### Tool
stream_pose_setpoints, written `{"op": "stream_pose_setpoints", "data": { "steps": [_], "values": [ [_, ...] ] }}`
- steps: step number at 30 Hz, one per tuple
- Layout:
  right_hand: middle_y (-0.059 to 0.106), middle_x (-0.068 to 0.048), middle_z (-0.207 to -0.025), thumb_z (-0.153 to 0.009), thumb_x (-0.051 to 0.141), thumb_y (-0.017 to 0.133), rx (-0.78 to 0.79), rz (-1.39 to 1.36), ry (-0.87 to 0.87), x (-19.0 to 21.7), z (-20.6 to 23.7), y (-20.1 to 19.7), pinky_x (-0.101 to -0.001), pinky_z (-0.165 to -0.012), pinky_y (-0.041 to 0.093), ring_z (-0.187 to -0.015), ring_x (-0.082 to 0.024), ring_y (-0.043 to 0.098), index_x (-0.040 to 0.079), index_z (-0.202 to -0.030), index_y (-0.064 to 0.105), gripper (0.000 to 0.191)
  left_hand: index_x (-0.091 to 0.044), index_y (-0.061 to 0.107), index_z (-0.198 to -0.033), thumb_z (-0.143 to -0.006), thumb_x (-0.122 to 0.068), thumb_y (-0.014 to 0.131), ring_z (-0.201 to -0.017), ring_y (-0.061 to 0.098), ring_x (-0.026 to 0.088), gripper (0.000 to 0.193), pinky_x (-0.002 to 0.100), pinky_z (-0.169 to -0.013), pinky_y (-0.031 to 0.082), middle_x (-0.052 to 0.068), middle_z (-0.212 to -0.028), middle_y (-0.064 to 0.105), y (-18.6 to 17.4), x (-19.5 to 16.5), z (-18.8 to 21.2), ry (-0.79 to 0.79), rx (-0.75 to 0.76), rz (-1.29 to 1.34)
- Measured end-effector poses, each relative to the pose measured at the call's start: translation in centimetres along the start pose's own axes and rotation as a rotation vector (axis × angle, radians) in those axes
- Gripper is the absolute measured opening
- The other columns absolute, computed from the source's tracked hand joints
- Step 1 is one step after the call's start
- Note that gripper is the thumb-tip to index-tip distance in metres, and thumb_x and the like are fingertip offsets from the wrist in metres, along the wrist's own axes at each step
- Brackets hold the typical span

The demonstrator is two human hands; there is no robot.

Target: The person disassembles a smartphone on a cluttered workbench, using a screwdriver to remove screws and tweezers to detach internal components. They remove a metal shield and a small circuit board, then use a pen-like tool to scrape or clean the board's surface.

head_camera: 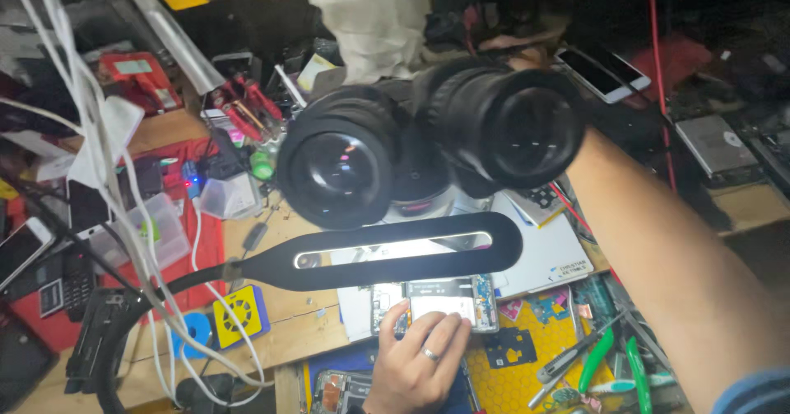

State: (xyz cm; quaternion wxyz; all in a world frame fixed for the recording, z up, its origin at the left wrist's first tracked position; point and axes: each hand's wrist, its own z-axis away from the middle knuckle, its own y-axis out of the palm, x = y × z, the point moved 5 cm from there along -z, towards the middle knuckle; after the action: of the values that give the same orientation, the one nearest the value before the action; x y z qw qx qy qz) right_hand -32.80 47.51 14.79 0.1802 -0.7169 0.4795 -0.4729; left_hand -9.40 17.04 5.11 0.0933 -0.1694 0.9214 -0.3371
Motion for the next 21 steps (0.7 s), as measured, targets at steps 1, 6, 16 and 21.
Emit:
{"op": "stream_pose_setpoints", "data": {
  "steps": [1,6,16,21],
  "values": [
    [0.075,-0.011,-0.092,-0.097,0.015,0.075,0.021,0.036,-0.011,0.1,0.4,0.2,-0.0296,-0.072,0.057,-0.082,-0.015,0.073,0.002,-0.110,0.068,0.019,-0.007,0.076,-0.110,-0.090,-0.013,0.070,-0.107,0.066,0.016,0.022,0.050,-0.104,0.044,0.002,-0.113,0.067,-0.1,0.4,-0.1,-0.006,-0.012,0.004],
    [0.074,-0.012,-0.096,-0.097,0.012,0.074,0.015,0.180,-0.056,0.5,3.8,-1.3,-0.0300,-0.075,0.057,-0.086,-0.016,0.073,0.002,-0.114,0.068,0.020,-0.005,0.076,-0.113,-0.090,-0.012,0.068,-0.110,0.066,0.018,0.024,0.052,-0.106,0.044,0.003,-0.116,0.067,-1.3,0.7,0.2,-0.010,0.023,0.055],
    [0.077,-0.011,-0.097,-0.094,0.010,0.074,-0.105,0.011,0.316,4.8,27.4,-5.4,-0.0306,-0.074,0.057,-0.086,-0.016,0.075,0.003,-0.111,0.071,0.019,-0.006,0.075,-0.113,-0.089,-0.013,0.066,-0.110,0.066,0.019,0.026,0.054,-0.108,0.043,0.003,-0.112,0.068,-1.9,0.7,0.6,-0.054,0.061,0.099],
    [0.078,-0.020,-0.101,-0.094,0.011,0.062,0.203,-0.962,0.886,2.6,34.5,1.7,-0.0390,-0.080,0.062,-0.087,-0.026,0.076,-0.008,-0.116,0.069,0.030,-0.007,0.074,-0.112,-0.089,-0.012,0.065,-0.108,0.066,0.018,0.025,0.055,-0.107,0.042,0.002,-0.109,0.068,-1.9,0.9,0.5,-0.103,0.059,0.156]
  ]
}}
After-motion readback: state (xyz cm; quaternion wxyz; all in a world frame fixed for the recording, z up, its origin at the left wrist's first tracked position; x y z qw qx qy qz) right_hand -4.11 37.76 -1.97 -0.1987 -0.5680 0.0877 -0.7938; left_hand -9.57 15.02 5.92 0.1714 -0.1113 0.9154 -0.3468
